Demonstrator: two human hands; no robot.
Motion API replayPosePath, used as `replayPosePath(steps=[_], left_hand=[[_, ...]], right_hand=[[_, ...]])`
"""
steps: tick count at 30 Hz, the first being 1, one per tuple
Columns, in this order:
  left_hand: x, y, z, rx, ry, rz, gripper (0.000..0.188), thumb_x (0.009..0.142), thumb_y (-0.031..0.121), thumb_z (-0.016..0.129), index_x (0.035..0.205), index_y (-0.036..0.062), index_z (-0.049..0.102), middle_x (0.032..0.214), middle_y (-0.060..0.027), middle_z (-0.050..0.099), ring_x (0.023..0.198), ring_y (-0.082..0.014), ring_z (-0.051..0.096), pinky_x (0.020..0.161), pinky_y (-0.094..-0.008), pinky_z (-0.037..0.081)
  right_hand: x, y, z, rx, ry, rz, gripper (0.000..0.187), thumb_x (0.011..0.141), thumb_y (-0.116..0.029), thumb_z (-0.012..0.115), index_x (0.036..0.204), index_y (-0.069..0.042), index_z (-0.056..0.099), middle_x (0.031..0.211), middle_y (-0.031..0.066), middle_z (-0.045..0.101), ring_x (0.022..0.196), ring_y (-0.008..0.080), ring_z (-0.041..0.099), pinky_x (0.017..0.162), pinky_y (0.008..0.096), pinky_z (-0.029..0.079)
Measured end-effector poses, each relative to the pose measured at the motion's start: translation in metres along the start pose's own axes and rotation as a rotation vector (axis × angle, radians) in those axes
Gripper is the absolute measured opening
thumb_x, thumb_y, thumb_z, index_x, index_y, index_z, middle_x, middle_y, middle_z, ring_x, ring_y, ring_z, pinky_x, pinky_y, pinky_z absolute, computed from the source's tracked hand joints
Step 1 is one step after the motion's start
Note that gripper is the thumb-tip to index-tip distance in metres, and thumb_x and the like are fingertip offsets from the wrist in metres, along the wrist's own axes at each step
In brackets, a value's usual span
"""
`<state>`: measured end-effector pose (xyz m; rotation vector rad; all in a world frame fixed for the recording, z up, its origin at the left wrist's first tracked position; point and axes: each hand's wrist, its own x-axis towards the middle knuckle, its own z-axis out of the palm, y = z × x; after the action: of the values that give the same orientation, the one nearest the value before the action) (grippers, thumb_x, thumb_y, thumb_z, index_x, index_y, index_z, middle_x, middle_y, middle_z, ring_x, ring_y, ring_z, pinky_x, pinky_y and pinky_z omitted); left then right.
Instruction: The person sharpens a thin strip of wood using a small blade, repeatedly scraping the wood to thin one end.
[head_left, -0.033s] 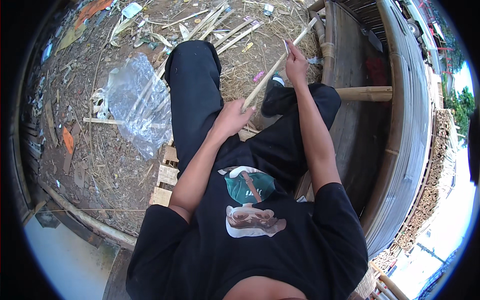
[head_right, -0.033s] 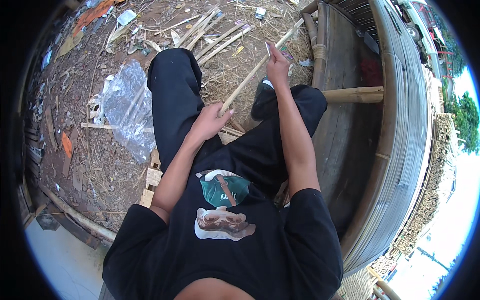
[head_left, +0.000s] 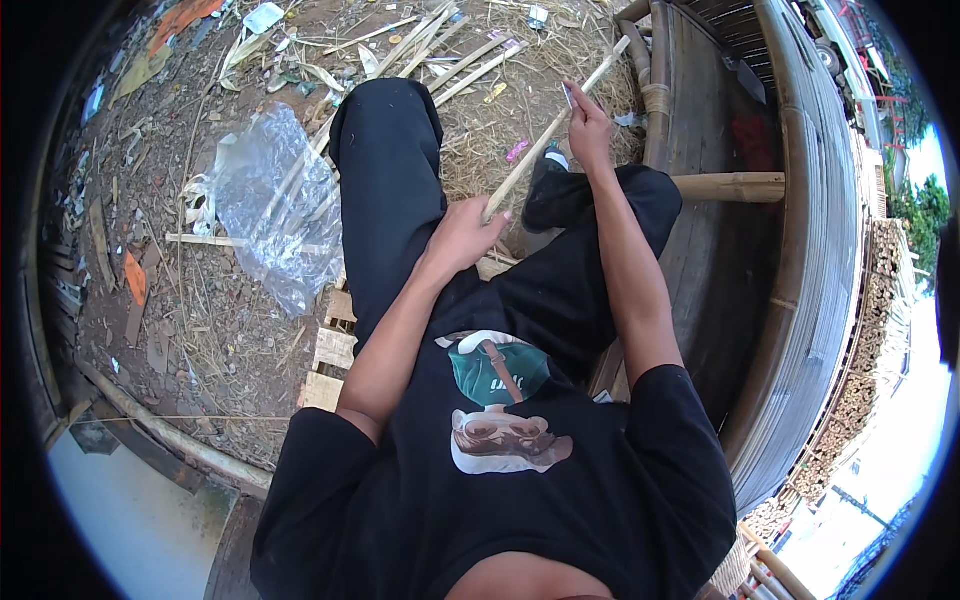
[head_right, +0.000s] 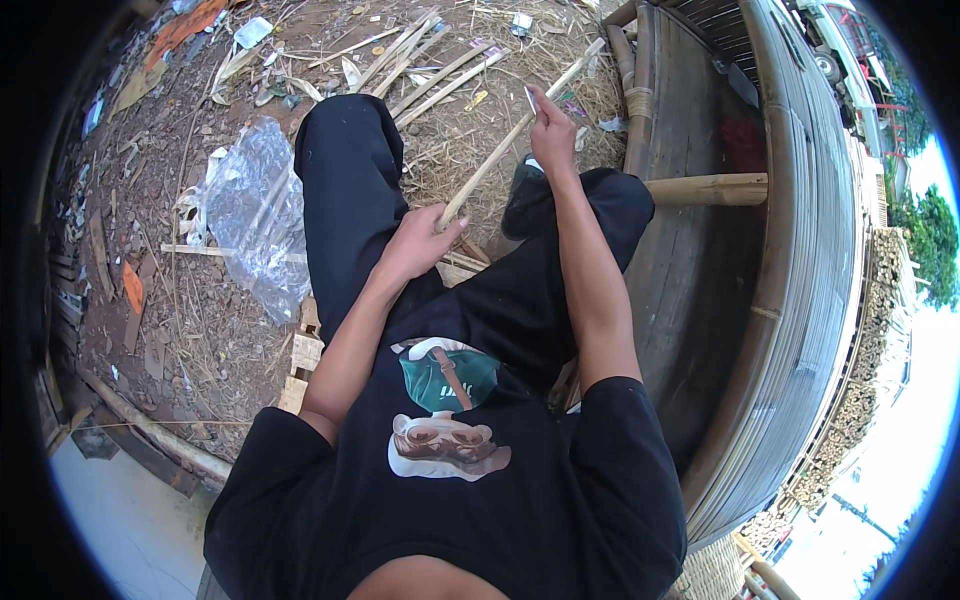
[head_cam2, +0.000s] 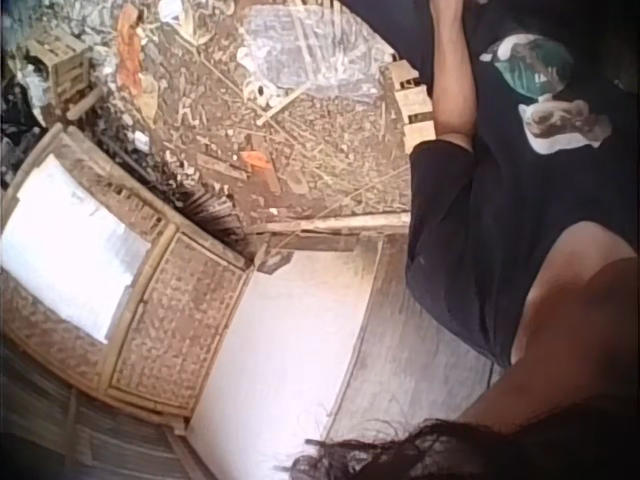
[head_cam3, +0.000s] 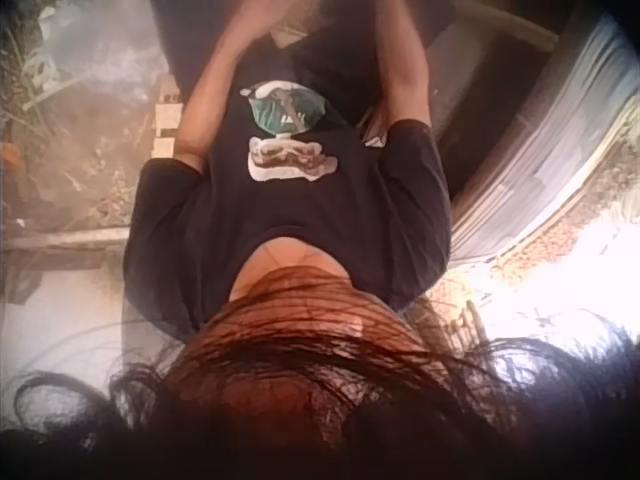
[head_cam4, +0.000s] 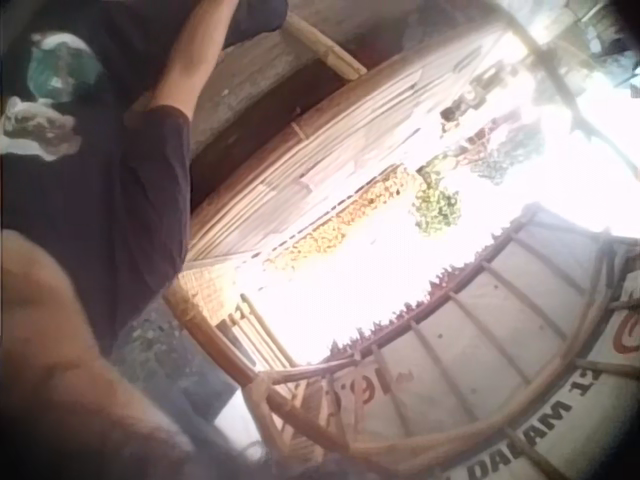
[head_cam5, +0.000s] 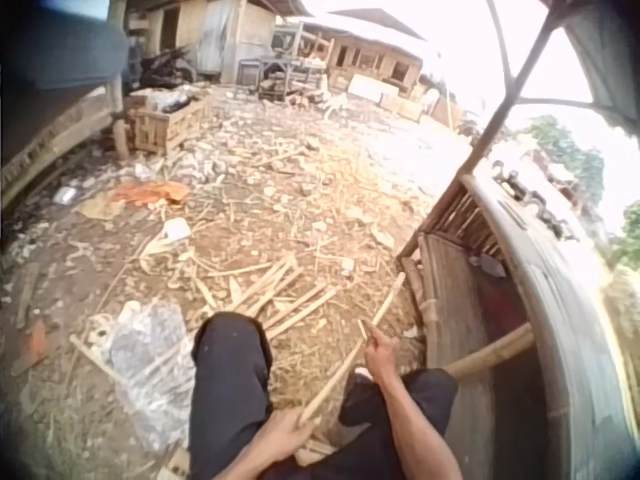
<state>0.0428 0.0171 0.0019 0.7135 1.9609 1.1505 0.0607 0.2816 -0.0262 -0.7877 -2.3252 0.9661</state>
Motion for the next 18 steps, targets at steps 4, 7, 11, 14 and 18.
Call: replayPosePath(steps=[4, 7, 11, 14, 18], left_hand=[[0.002, 0.005, 0.000, 0.051, -0.018, -0.080, 0.039, 0.088, 0.034, 0.063, 0.081, -0.0044, 0.060, 0.060, -0.0159, 0.058, 0.054, -0.0231, 0.057, 0.056, -0.0380, 0.045], [-0.001, 0.001, 0.001, 0.045, 0.030, -0.038, 0.041, 0.087, 0.035, 0.064, 0.079, -0.0045, 0.060, 0.058, -0.0156, 0.058, 0.053, -0.0247, 0.059, 0.055, -0.0389, 0.045], [0.003, 0.001, 0.001, 0.023, 0.013, -0.100, 0.039, 0.086, 0.034, 0.064, 0.080, -0.0044, 0.063, 0.059, -0.0157, 0.059, 0.054, -0.0244, 0.059, 0.055, -0.0386, 0.045], [0.000, 0.013, -0.005, 0.004, 0.003, -0.145, 0.036, 0.086, 0.032, 0.064, 0.082, -0.0035, 0.064, 0.060, -0.0151, 0.059, 0.054, -0.0233, 0.059, 0.055, -0.0380, 0.045], [0.000, 0.008, -0.006, -0.042, -0.007, -0.109, 0.033, 0.086, 0.030, 0.064, 0.083, -0.0022, 0.066, 0.059, -0.0135, 0.059, 0.054, -0.0214, 0.058, 0.055, -0.0366, 0.045]], right_hand=[[-0.017, 0.018, 0.018, -0.002, -0.047, -0.076, 0.040, 0.091, -0.004, 0.049, 0.123, -0.022, 0.062, 0.087, 0.0202, 0.065, 0.071, 0.0208, 0.063, 0.068, 0.0302, 0.048], [-0.022, 0.009, 0.015, 0.045, -0.074, -0.018, 0.041, 0.090, -0.001, 0.048, 0.123, -0.021, 0.062, 0.105, 0.0163, 0.067, 0.091, 0.0251, 0.068, 0.076, 0.0325, 0.050], [-0.043, -0.012, 0.018, 0.066, -0.133, -0.075, 0.034, 0.094, -0.004, 0.048, 0.122, -0.016, 0.063, 0.085, 0.0099, 0.068, 0.071, 0.0093, 0.057, 0.068, 0.0245, 0.045], [-0.060, -0.031, 0.021, 0.045, -0.131, 0.070, 0.035, 0.093, -0.003, 0.049, 0.123, -0.016, 0.062, 0.064, 0.0090, 0.053, 0.058, 0.0081, 0.044, 0.057, 0.0253, 0.040], [-0.060, -0.037, 0.009, 0.093, -0.121, -0.036, 0.037, 0.092, -0.001, 0.048, 0.123, -0.016, 0.062, 0.064, 0.0103, 0.050, 0.057, 0.0074, 0.043, 0.056, 0.0240, 0.039]])
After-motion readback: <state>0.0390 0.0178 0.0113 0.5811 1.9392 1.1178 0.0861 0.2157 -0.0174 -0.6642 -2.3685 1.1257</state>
